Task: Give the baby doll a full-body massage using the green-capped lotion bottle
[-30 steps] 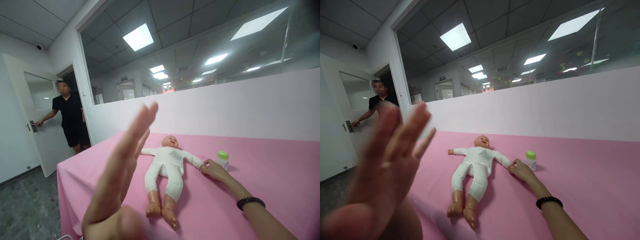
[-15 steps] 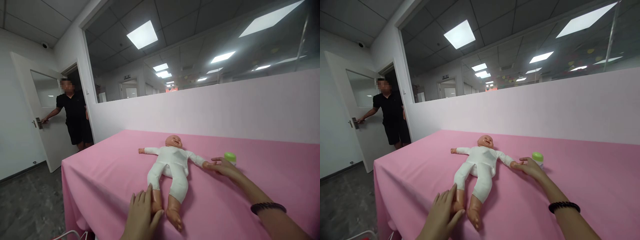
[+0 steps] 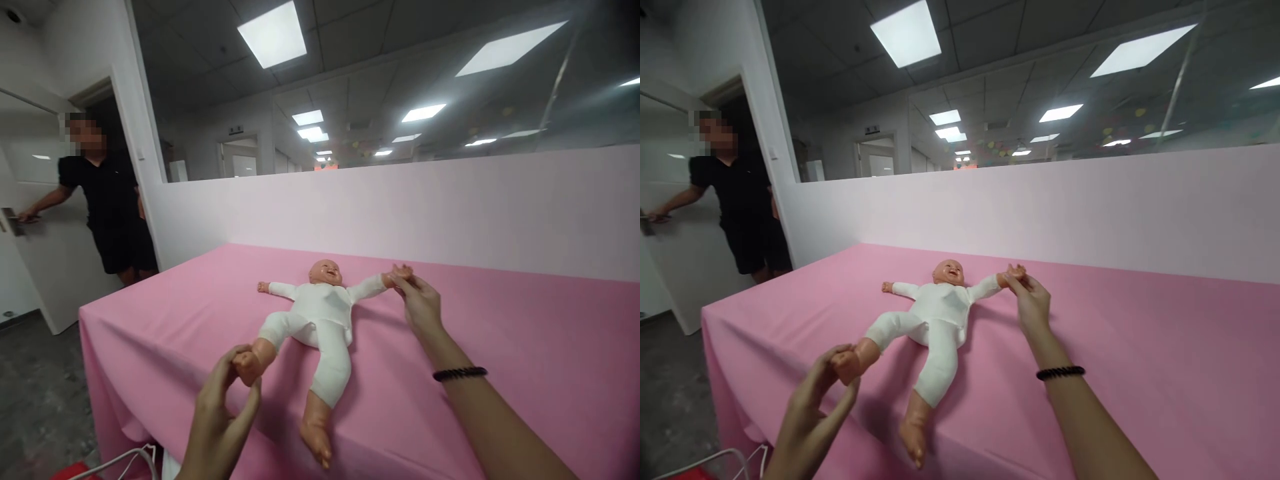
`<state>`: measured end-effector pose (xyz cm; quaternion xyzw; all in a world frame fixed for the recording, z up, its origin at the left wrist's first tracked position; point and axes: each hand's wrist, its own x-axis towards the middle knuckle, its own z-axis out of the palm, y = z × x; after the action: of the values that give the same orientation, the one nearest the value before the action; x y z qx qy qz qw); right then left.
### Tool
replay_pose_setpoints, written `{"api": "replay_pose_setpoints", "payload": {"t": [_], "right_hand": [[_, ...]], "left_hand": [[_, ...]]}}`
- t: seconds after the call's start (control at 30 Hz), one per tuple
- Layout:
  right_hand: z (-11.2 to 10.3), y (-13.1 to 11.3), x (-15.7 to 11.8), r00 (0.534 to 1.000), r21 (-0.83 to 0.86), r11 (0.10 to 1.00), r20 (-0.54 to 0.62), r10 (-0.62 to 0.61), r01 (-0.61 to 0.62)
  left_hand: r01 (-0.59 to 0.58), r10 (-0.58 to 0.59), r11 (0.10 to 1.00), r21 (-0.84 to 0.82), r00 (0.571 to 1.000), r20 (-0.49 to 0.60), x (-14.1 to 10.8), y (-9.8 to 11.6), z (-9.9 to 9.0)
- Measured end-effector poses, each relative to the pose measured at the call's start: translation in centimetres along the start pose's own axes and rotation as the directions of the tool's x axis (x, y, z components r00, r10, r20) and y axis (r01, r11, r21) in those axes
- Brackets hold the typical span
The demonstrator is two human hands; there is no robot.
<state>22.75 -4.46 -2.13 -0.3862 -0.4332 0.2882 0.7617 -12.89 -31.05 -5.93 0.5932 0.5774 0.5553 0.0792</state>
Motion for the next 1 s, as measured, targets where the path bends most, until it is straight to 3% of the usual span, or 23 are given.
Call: {"api": "replay_pose_setpoints", "payload": {"t": [0.13, 0.27, 0.37, 0.5, 0.63, 0.7, 0.77, 0.83, 0.93, 1.0], "right_hand": [[1.4, -1.7, -1.5, 0.997, 0.033, 0.997, 0.039, -0.071, 0.070], [2.9, -2.8, -3.6, 0.979, -0.029, 0.988, 0.140, -0.146, 0.151], [4.0, -3.3, -5.4, 0.936, -0.084, 0.967, 0.284, -0.210, 0.242], [4.6, -3.2, -7.2, 0.835, -0.138, 0.909, 0.468, -0.291, 0.394], [4.7, -2.7, -8.3, 0.731, -0.155, 0.868, 0.620, -0.286, 0.472], [4.7, -2.5, -8.5, 0.713, -0.156, 0.867, 0.646, -0.273, 0.473], [4.7, -2.5, -8.4, 0.752, -0.166, 0.878, 0.601, -0.271, 0.449], [4.6, -2.6, -7.7, 0.832, -0.181, 0.900, 0.485, -0.268, 0.396], [3.8, -2.2, -5.8, 0.940, -0.184, 0.943, 0.255, -0.226, 0.277], [3.0, -1.3, -4.1, 0.980, -0.182, 0.965, 0.100, -0.172, 0.188]], "left_hand": [[0.030, -0.040, 0.998, -0.059, 0.985, -0.169, 0.1, 1.2, 0.0], [-0.117, 0.106, 0.992, -0.047, 0.977, -0.184, 3.1, 2.7, 2.1], [-0.243, 0.241, 0.970, -0.009, 0.966, -0.095, 6.6, 3.6, 5.0], [-0.253, 0.254, 0.967, -0.027, 0.953, 0.164, 9.9, 4.4, 8.9], [-0.221, 0.226, 0.974, -0.049, 0.941, 0.250, 10.0, 4.5, 10.9], [-0.212, 0.223, 0.975, -0.072, 0.945, 0.238, 9.4, 4.2, 10.9], [-0.193, 0.217, 0.973, -0.130, 0.953, 0.211, 8.8, 3.9, 10.3], [-0.147, 0.178, 0.965, -0.216, 0.975, 0.132, 8.0, 3.4, 9.2], [-0.033, 0.015, 0.938, -0.346, 0.998, -0.053, 6.4, 2.2, 6.9], [0.036, -0.114, 0.916, -0.399, 0.978, -0.173, 4.8, 0.9, 5.3]]}}
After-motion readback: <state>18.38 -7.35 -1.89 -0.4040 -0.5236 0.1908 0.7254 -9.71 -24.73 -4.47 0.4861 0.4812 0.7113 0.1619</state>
